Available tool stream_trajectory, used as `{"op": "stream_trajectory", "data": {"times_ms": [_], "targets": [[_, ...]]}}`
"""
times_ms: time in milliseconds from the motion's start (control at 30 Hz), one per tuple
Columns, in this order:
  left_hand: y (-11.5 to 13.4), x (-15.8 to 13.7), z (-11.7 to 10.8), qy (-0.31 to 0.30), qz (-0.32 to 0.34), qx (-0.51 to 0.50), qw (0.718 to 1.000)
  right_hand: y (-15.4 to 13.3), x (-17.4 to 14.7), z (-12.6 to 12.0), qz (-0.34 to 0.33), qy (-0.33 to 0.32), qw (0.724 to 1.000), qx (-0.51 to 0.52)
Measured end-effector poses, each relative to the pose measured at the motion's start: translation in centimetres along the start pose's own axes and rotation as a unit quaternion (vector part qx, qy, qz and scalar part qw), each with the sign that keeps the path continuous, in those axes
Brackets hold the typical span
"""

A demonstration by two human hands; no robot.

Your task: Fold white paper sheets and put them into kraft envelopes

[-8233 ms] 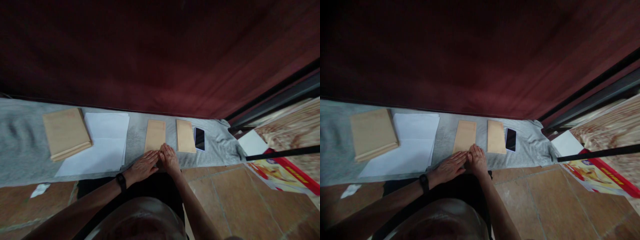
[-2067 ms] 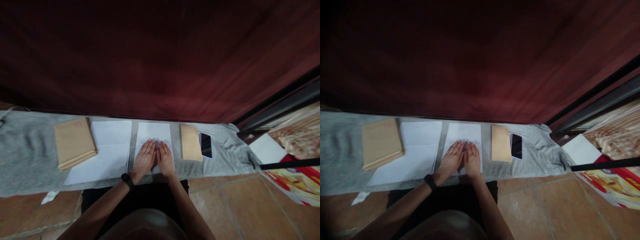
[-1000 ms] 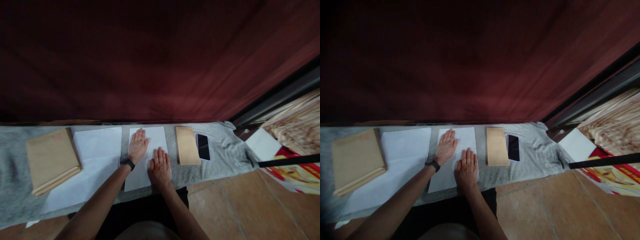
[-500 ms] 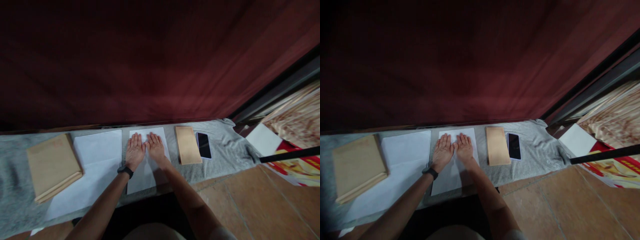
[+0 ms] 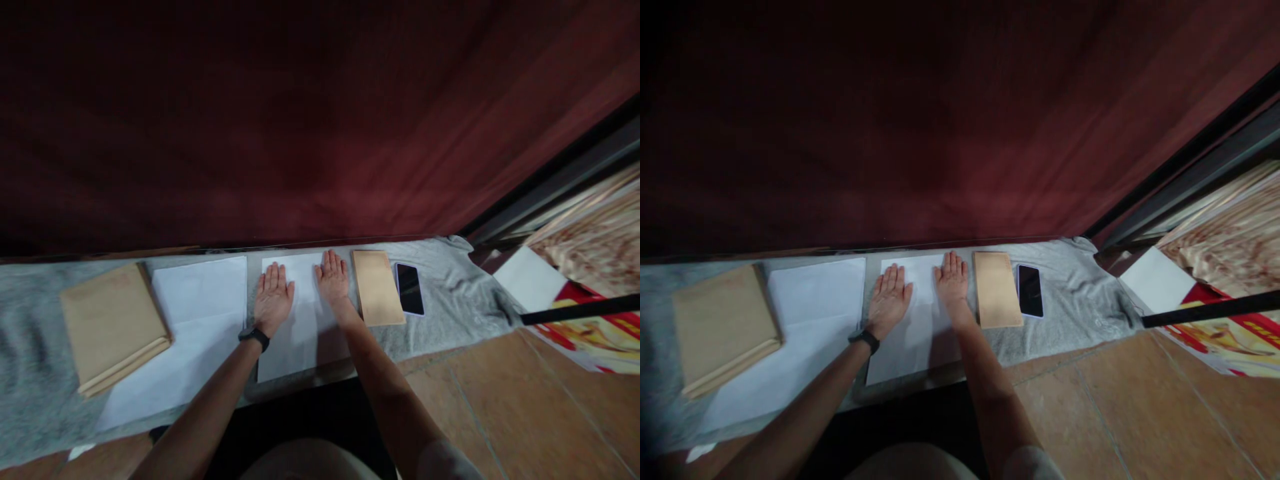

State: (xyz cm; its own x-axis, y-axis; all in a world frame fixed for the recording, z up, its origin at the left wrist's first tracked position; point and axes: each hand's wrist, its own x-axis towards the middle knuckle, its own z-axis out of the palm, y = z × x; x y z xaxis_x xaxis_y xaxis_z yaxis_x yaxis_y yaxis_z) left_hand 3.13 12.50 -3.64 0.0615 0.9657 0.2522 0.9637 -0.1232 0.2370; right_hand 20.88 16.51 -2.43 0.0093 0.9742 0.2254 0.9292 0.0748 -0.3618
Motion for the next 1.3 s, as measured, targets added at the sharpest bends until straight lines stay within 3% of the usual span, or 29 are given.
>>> {"op": "stream_trajectory", "data": {"times_ms": [133,300,433,600,867,1300], "targets": [[0.2,0.0,-0.3,-0.001,-0.001,0.004,1.0,-0.3,-3.1,-0.7,-0.017,0.011,1.0,0.004],[0.4,0.0,-0.4,-0.011,0.001,0.014,1.0,-2.1,-10.5,-1.4,-0.115,-0.037,0.992,0.018],[0.3,0.1,-0.6,-0.018,0.001,0.008,1.0,-2.5,-13.9,-2.1,-0.11,-0.043,0.993,0.001],[0.6,-1.7,-1.4,-0.017,0.035,-0.019,0.999,-1.9,-14.3,-2.6,-0.1,-0.024,0.995,-0.005],[1.6,-9.5,-3.3,-0.063,0.179,-0.007,0.982,-1.6,-14.5,-2.3,-0.119,-0.009,0.992,-0.031],[-0.8,-17.0,-5.6,-0.033,0.165,0.018,0.986,0.9,-17.2,-4.3,-0.106,-0.009,0.993,-0.051]]}}
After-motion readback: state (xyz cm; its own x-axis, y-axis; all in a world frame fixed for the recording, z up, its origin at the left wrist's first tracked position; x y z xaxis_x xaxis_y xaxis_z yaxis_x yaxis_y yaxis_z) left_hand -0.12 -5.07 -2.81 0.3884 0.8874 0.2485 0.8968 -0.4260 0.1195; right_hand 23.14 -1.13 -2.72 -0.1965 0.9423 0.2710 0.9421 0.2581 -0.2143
